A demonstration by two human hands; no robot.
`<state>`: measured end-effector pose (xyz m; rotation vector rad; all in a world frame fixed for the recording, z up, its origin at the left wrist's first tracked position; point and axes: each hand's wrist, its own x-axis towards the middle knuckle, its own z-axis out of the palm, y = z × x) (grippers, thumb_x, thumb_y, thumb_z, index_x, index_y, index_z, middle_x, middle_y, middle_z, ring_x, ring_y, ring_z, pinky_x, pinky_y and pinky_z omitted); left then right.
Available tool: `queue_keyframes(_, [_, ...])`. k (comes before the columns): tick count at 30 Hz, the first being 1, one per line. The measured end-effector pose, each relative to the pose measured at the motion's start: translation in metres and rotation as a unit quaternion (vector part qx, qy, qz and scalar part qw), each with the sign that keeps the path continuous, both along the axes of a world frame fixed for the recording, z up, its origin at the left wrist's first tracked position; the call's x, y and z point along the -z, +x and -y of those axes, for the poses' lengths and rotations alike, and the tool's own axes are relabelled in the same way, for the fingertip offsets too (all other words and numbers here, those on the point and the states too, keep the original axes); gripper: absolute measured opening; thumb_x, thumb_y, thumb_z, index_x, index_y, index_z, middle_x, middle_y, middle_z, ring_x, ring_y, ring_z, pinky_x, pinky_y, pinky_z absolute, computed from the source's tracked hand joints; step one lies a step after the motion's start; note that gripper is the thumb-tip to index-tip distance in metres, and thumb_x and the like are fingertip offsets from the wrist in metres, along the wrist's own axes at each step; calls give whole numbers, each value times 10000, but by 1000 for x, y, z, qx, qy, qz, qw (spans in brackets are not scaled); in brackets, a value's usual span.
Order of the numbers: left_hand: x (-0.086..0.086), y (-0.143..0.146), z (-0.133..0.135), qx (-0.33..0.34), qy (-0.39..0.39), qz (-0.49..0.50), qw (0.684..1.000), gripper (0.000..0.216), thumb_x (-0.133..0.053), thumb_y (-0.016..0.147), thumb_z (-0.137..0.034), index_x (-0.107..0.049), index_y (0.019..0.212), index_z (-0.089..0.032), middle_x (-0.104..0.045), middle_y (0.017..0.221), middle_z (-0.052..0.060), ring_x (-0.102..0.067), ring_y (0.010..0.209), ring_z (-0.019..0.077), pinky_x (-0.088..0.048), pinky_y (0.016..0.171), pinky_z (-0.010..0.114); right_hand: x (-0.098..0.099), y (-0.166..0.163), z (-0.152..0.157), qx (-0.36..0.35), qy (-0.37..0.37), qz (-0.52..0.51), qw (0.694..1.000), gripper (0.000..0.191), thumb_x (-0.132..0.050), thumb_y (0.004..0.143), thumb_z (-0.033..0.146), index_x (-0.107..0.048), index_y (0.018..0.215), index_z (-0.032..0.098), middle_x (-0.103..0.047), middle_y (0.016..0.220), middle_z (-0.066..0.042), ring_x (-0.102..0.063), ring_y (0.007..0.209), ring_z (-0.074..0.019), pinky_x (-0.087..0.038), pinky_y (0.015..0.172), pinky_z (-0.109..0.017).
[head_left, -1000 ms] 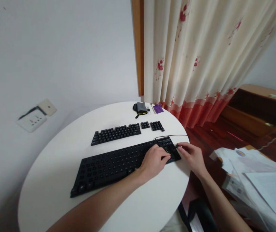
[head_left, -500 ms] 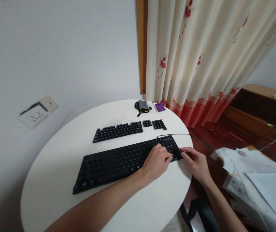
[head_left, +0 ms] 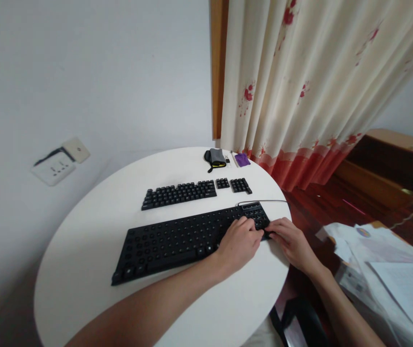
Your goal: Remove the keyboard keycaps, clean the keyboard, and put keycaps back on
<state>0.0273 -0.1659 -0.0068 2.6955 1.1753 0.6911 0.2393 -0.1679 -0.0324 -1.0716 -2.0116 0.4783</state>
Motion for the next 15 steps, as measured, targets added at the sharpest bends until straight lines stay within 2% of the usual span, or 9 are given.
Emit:
queue_keyframes(7, [2,0,0,-3,6,14,1000,254,-500,994,-261,-718,876,-208,-581,816,27,-514,868,177,-417,779,334,1,1,-1,-12,20,14,1000,216,-518,954,218,-713,1037,261,-665,1008,-96,-601,965,-253,-536,823,-426])
queue_keyframes(15, [1,0,1,-3,4,11,1000,262,-483,1002,-270,-701,872,-205,-578,825,23,-512,880,178,-400,782,326,5,-2,1,13,28,16,999,214,-523,952,214,-716,1029,264,-658,996,-93,-598,958,-253,-538,808,-426])
